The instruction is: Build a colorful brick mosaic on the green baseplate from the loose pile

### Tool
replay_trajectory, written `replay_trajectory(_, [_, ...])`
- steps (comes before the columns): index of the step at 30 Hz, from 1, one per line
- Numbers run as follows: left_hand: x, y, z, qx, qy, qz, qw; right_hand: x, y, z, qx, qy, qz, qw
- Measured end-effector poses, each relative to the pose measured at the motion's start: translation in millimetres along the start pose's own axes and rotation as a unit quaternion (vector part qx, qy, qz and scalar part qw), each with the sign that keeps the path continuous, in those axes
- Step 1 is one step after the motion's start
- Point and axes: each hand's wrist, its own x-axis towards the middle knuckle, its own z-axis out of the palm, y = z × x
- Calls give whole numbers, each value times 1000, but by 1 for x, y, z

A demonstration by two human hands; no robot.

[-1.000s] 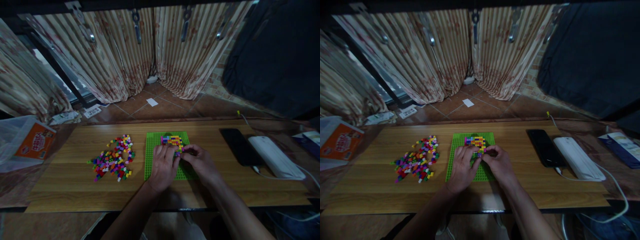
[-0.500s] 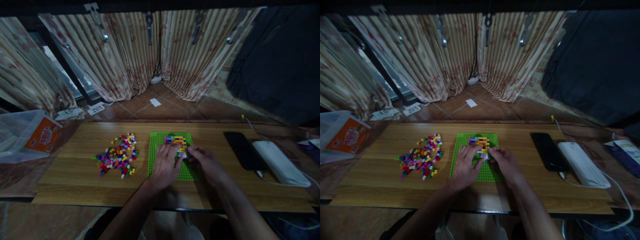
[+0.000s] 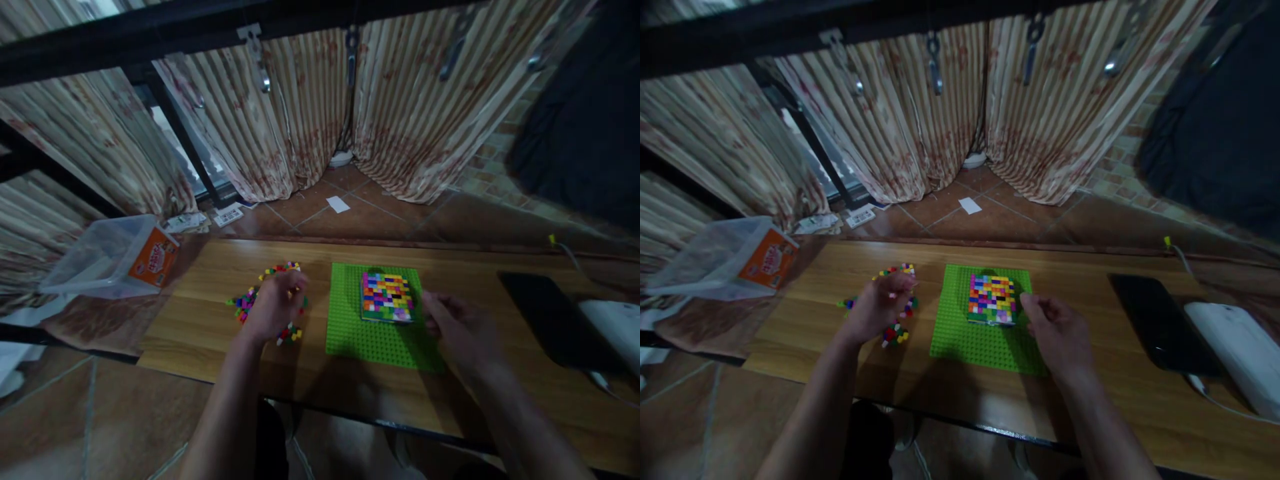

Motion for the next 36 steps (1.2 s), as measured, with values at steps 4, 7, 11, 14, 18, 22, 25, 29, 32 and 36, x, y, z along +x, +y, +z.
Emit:
replay_trajectory(4, [-7, -8, -16, 24, -59, -55, 996, -3, -5, 4, 10, 31, -25, 999])
replay_trajectory(7, [-9, -7, -11, 94, -84, -44, 991, -3, -4, 9, 18, 34, -25, 999])
replay_trajectory(11, [-10, -6, -3, 168, -107, -16, 980, -1, -1, 11, 23, 39, -32, 998])
replay_trajectory(14, [-11, -4, 1, 200, -111, -9, 973, -1, -1, 10, 17, 26, -36, 999])
replay_trajectory(18, [-10, 1, 6, 234, -116, -19, 965, -2, -1, 10, -2, 19, -32, 999])
replay_trajectory(22, [-9, 3, 9, 247, -120, -18, 961, 0, 2, 12, 21, 15, -32, 999])
replay_trajectory(25, [-9, 2, 9, 241, -118, -20, 963, 0, 3, 12, 30, 14, -39, 999])
replay_trajectory(29, [-8, 0, 8, 203, -97, -13, 974, 0, 3, 12, 34, 13, -49, 998])
replay_trajectory(32, [-7, 0, 6, 166, -77, -15, 983, -1, 1, 12, 48, 19, -53, 997])
replay_trajectory(36, [-5, 2, 3, 100, -64, -26, 993, -3, -4, 13, 58, 26, -55, 996])
